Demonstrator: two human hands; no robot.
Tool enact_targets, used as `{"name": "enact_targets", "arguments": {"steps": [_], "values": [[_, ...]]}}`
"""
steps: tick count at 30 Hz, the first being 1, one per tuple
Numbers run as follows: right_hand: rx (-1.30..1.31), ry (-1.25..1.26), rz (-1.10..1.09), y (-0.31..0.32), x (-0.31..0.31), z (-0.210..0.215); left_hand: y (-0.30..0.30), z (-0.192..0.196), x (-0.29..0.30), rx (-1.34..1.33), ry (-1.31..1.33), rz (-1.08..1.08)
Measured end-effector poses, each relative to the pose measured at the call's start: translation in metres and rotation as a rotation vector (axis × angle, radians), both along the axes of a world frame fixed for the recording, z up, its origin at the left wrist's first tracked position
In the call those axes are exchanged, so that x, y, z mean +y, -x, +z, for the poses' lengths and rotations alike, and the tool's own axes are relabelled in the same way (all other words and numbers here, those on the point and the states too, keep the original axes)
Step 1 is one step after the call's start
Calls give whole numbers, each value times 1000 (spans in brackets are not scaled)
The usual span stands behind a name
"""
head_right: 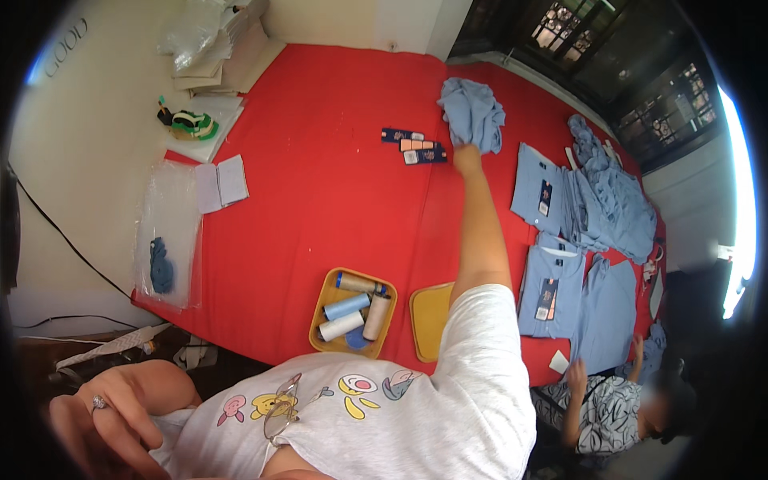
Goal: The person sews a button onto a light blue shirt using a needle and thread taken from a small yellow box. They then place the folded shirt into a clear plastic bag on a red surface.
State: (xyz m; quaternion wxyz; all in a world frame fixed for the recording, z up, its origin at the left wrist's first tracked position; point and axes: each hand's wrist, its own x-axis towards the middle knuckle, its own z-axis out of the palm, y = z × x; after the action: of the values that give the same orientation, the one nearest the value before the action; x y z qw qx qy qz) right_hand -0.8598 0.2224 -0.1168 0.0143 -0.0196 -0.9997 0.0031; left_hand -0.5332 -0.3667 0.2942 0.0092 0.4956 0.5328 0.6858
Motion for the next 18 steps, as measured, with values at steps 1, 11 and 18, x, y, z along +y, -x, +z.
{"name": "enact_targets", "arguments": {"steps": [1, 11, 18], "values": [[179, 240, -44, 4, -22, 15, -1, 4, 2, -11, 15, -2], [503, 1183, 443, -167, -215, 308, 8, -22, -27, -114, -379, -461], [308, 677, 302, -263, -238, 173, 47, -171, -97, -632, -283, -560]]}}
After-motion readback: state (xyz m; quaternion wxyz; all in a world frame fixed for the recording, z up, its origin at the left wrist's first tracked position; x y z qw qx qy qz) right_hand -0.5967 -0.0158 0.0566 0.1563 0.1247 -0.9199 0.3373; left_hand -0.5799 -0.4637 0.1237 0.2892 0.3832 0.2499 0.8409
